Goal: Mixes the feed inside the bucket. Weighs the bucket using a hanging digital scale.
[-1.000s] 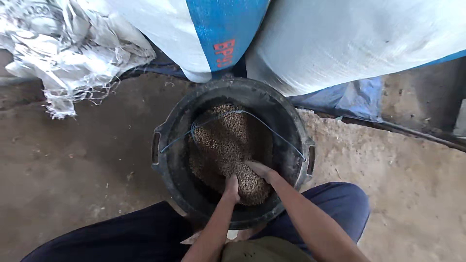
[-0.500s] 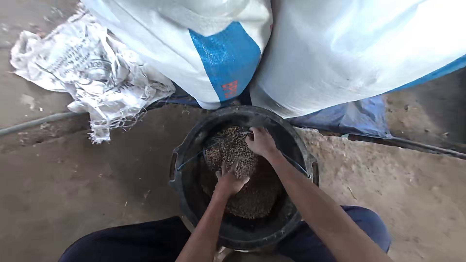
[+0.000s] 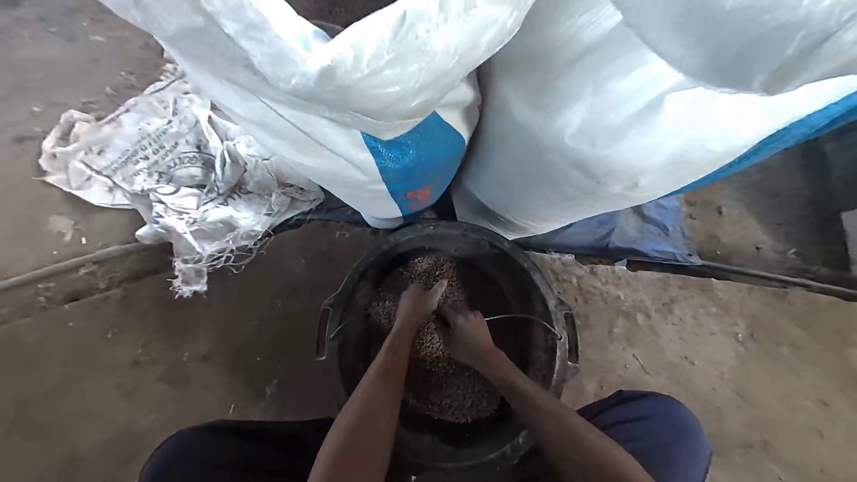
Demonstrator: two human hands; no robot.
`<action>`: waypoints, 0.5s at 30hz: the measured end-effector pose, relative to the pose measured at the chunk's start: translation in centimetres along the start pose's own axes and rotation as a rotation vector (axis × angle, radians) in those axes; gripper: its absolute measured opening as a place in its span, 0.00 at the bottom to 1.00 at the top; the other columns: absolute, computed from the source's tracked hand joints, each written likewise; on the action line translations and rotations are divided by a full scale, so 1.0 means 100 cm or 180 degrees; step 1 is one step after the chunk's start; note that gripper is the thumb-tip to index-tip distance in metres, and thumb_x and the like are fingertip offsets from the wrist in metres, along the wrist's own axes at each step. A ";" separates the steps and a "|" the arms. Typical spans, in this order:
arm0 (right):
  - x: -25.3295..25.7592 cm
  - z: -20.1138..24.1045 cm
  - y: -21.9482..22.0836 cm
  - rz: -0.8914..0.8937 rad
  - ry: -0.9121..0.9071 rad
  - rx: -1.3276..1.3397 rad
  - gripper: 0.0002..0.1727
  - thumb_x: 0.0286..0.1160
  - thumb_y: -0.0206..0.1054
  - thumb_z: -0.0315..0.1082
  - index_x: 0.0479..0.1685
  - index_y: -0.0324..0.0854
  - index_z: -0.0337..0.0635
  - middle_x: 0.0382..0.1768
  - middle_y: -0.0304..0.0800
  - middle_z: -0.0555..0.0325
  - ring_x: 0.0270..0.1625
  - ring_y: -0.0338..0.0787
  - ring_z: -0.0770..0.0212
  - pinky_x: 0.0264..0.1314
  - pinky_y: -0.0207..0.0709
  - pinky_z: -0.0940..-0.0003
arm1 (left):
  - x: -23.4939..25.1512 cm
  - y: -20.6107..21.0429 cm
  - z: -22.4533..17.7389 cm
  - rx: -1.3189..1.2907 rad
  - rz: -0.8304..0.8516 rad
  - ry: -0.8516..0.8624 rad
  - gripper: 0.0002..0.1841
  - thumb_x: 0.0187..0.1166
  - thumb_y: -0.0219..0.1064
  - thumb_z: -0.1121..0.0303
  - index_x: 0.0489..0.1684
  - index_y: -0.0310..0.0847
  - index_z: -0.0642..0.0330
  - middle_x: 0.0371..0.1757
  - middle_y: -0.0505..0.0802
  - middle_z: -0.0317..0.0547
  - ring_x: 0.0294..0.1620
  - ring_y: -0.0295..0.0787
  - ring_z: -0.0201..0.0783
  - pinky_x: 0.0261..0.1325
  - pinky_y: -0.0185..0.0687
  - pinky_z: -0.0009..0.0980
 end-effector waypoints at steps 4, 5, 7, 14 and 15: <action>-0.045 -0.008 -0.001 -0.0680 -0.0124 -0.0136 0.19 0.84 0.61 0.47 0.61 0.90 0.47 0.63 0.90 0.48 0.71 0.85 0.45 0.70 0.74 0.38 | -0.011 0.018 0.006 -0.1827 0.0250 -0.0140 0.17 0.91 0.57 0.61 0.62 0.79 0.68 0.42 0.90 0.49 0.35 0.88 0.37 0.39 0.85 0.33; -0.059 -0.011 -0.001 -0.1175 -0.0213 -0.0068 0.18 0.81 0.65 0.47 0.58 0.91 0.49 0.64 0.90 0.47 0.72 0.85 0.43 0.71 0.73 0.36 | -0.020 0.021 0.005 -0.2226 0.0321 -0.0167 0.15 0.91 0.57 0.64 0.64 0.77 0.67 0.42 0.91 0.50 0.35 0.90 0.38 0.38 0.87 0.33; -0.092 -0.015 0.000 -0.2300 -0.0326 0.0270 0.19 0.72 0.72 0.47 0.55 0.91 0.45 0.65 0.87 0.39 0.71 0.84 0.33 0.73 0.71 0.27 | -0.042 0.022 0.002 -0.2819 0.0476 -0.0242 0.16 0.88 0.58 0.70 0.69 0.71 0.67 0.47 0.91 0.55 0.39 0.92 0.43 0.41 0.90 0.37; -0.119 0.009 0.031 -0.1140 0.2568 0.5476 0.31 0.92 0.52 0.53 0.83 0.65 0.40 0.75 0.78 0.44 0.75 0.79 0.50 0.75 0.73 0.47 | -0.113 0.023 -0.005 -0.3720 0.0590 -0.0765 0.15 0.87 0.55 0.76 0.68 0.62 0.64 0.55 0.86 0.58 0.43 0.92 0.46 0.46 0.91 0.38; -0.116 0.020 0.024 -0.1195 0.2659 0.5776 0.28 0.94 0.48 0.52 0.75 0.73 0.38 0.67 0.83 0.47 0.69 0.82 0.53 0.71 0.75 0.52 | -0.124 0.021 -0.007 -0.3798 0.0531 -0.0800 0.14 0.86 0.52 0.77 0.66 0.63 0.65 0.56 0.86 0.58 0.44 0.91 0.45 0.47 0.90 0.37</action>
Point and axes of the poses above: each hand's wrist, its own x-axis towards the middle knuckle, its own y-axis out of the palm, z = x × y, the point moved 5 cm from there along x, towards the middle knuckle
